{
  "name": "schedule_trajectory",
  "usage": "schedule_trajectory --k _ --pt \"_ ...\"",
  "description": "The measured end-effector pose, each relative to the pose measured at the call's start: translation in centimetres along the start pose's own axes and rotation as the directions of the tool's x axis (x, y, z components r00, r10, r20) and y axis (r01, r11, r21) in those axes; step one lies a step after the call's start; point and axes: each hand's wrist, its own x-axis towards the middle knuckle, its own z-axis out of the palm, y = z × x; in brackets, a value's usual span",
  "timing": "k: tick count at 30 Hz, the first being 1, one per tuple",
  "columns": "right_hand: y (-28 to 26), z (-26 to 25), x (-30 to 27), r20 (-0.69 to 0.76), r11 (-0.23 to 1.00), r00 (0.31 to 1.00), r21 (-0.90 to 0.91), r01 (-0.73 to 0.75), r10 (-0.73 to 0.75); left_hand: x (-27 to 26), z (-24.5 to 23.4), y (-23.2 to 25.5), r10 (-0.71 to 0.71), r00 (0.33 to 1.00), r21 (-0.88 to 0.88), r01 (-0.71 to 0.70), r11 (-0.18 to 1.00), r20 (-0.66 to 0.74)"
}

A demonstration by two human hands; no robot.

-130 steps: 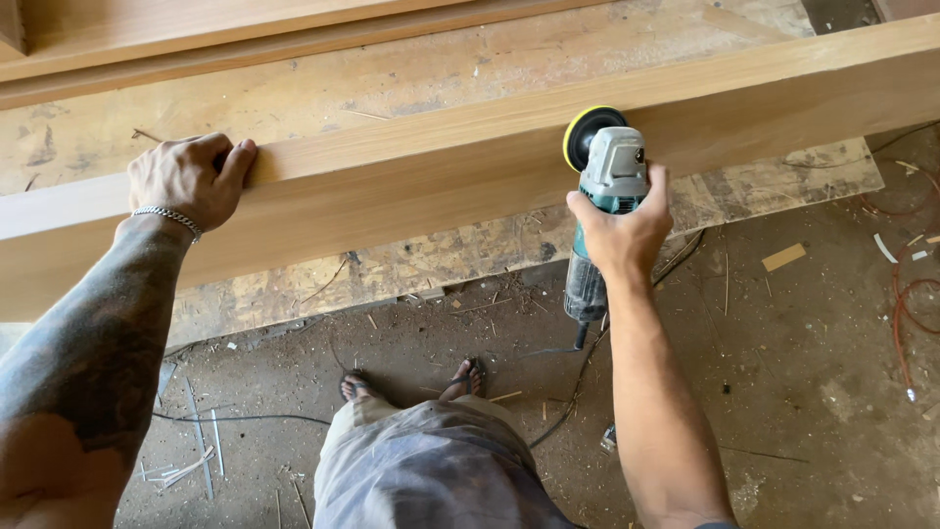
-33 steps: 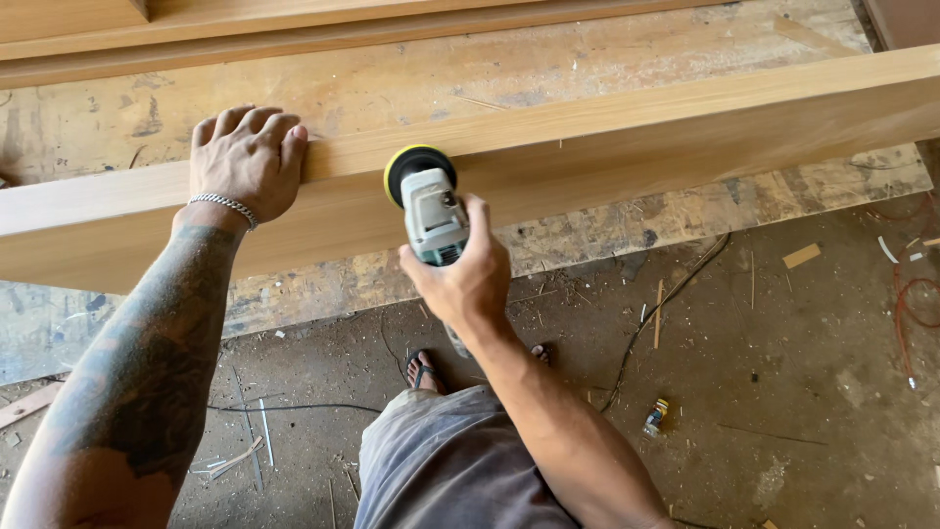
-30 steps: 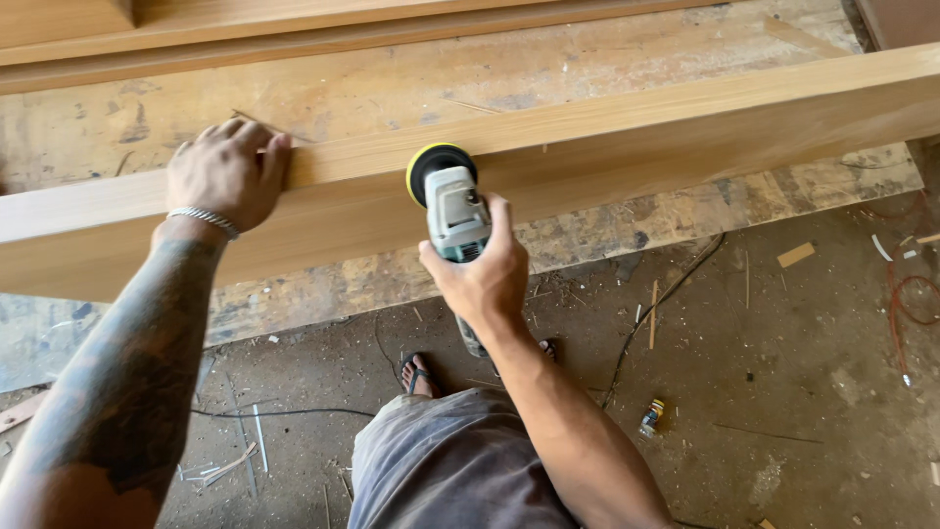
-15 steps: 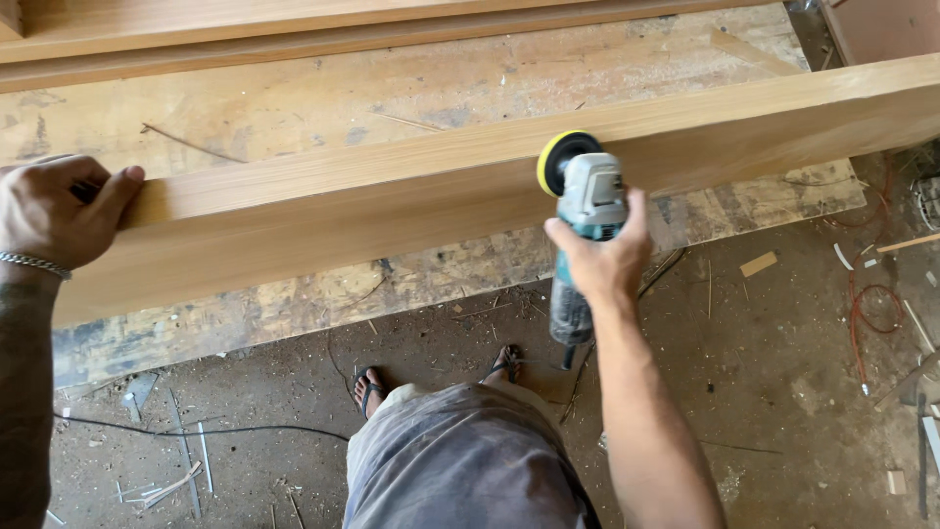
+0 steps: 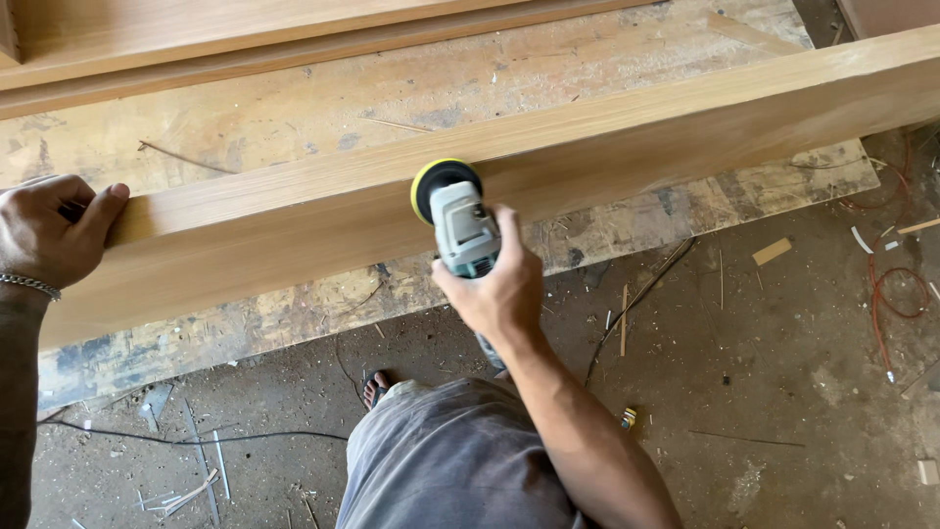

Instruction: The person sands the surfaces and edges of several wooden boards using a power sander and by hand, then moves the boards.

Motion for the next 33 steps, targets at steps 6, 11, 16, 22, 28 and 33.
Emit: schedule_trajectory --k 6,11,16,22,28,33 --pt "0.7 -0.9 1.0 -0.038 1.0 0.999 0.03 0.001 0.001 -0.5 -0.5 0.1 0.013 1.0 0.148 -0.01 0.989 -0.023" --pt "4.2 -6.1 3.9 -0.169 0.94 0.928 -0.021 -0.339 0.331 -0.2 0.4 -1.1 0.023 1.0 -0.018 -0.023 1.0 -0.015" --pt "4.6 -7.5 4.4 -0.206 0.941 0.918 0.047 -0.336 0.339 0.0 0.5 -1.2 0.021 1.0 -0.045 -0.021 0.999 -0.003" --pt "1.0 -1.4 1.1 -0.058 0.997 0.996 0.048 -0.067 0.07 0.2 0.4 -1.5 -0.011 1.0 -0.057 0.011 0.998 -0.005" --pt "0.9 -2.2 1.3 -0.004 0.999 1.0 0.018 -0.026 0.026 -0.1 0.2 -1.9 -0.008 1.0 -0.042 0.008 0.999 -0.005" --pt "5.5 -7.5 4.9 -0.096 0.964 0.96 -0.008 -0.264 0.262 0.2 2.2 -5.5 -0.06 0.998 -0.095 0.06 0.994 0.0"
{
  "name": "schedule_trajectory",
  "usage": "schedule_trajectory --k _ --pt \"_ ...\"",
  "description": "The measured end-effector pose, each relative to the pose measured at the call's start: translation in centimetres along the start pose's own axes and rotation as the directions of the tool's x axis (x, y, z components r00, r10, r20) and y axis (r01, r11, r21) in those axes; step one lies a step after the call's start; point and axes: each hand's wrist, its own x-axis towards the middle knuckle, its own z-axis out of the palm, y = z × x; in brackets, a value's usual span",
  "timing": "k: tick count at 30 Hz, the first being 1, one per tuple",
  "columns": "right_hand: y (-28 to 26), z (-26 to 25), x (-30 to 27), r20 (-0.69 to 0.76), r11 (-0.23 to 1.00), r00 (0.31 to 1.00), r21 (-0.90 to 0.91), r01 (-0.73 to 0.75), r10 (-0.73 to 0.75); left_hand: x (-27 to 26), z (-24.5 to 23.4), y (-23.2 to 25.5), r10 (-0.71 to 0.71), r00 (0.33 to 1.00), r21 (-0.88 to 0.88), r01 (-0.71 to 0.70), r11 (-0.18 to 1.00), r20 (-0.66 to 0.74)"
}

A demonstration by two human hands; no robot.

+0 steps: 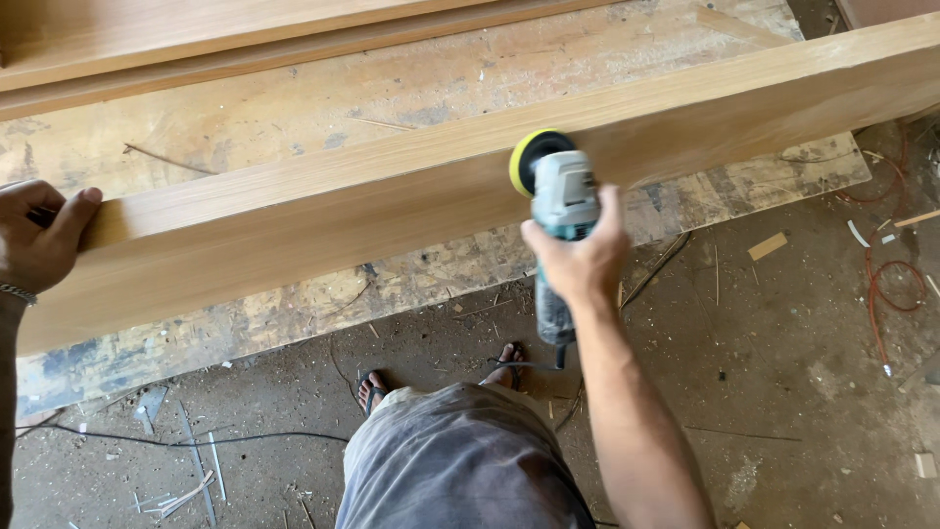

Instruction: The person sands the surfaces and edges of several wooden boards using a power sander and by hand, then moves the boards.

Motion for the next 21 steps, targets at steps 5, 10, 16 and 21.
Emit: schedule_trajectory --k 5,10,16,21 --pt "2.4 -3.1 2.7 -0.184 0.997 0.981 0.046 -0.055 0.063 -0.1 0.6 -1.3 -0.085 0.996 -0.058 0.084 0.995 -0.013" --pt "-1.5 0.2 -1.8 -0.037 0.999 0.998 0.004 0.055 -0.054 -0.1 0.6 -2.5 -0.074 0.997 -0.07 0.073 0.995 -0.008" --pt "-1.7 3.1 -3.7 0.073 0.976 0.973 0.002 0.22 -0.219 -0.2 0.5 -4.6 -0.075 0.997 -0.011 0.075 0.997 -0.005" --pt "0.4 -1.4 1.1 0.022 0.994 0.995 0.041 0.097 -0.098 -0.4 0.6 -5.0 -0.132 0.991 -0.014 0.133 0.991 0.023"
